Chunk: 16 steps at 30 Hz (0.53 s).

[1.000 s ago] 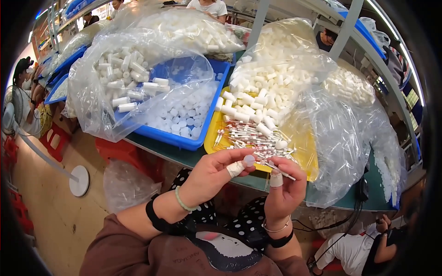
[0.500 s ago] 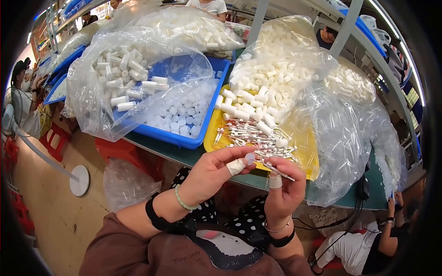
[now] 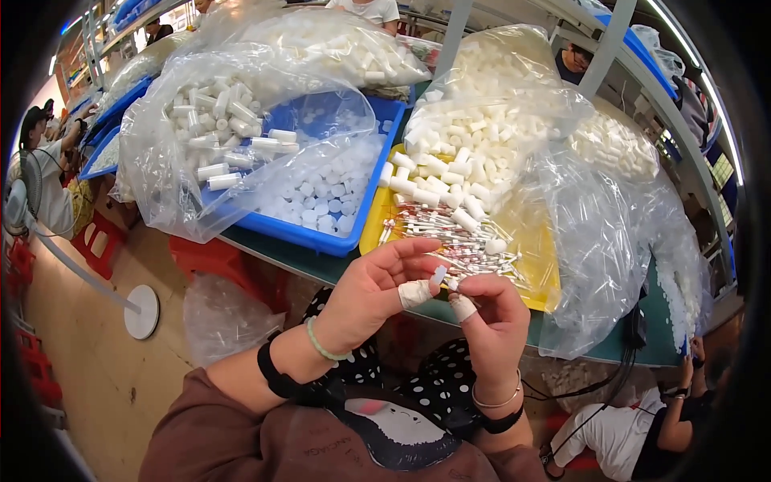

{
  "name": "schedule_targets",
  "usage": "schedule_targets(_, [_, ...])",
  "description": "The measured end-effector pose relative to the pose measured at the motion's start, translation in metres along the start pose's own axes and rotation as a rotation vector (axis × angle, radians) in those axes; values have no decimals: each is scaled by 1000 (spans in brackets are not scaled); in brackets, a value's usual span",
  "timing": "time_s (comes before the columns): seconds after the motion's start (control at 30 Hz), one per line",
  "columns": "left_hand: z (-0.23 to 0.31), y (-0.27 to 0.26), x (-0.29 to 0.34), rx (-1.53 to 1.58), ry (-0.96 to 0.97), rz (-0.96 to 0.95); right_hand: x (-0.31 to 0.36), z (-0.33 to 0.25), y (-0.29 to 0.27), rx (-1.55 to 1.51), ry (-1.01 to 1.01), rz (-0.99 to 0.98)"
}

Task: Manually assembling small white cylindrical plastic components into larger units.

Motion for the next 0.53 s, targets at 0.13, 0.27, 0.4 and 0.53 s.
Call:
schedule_targets(0.13, [1, 1, 3, -173, 53, -43, 2, -1, 5, -72, 195, 79])
schedule_targets(0.27, [-4, -2, 2, -248, 95, -97, 2, -6, 8, 146, 59, -38])
schedule_targets(0.4, [-10, -6, -1, -270, 125, -88, 2, -6, 8, 299, -73, -43])
schedule_targets(0.53, [-16, -10, -1, -275, 245, -119, 7, 18, 10, -204, 361, -98])
Point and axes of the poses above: each hand's wrist, its own x-axis away from the middle knuckle, its own y-axis out of the palm, z = x × y, the point moved 5 cm from there along -x, towards the middle knuckle, and after that the axes turned 2 degrees about -y, right-handed, at the moved point
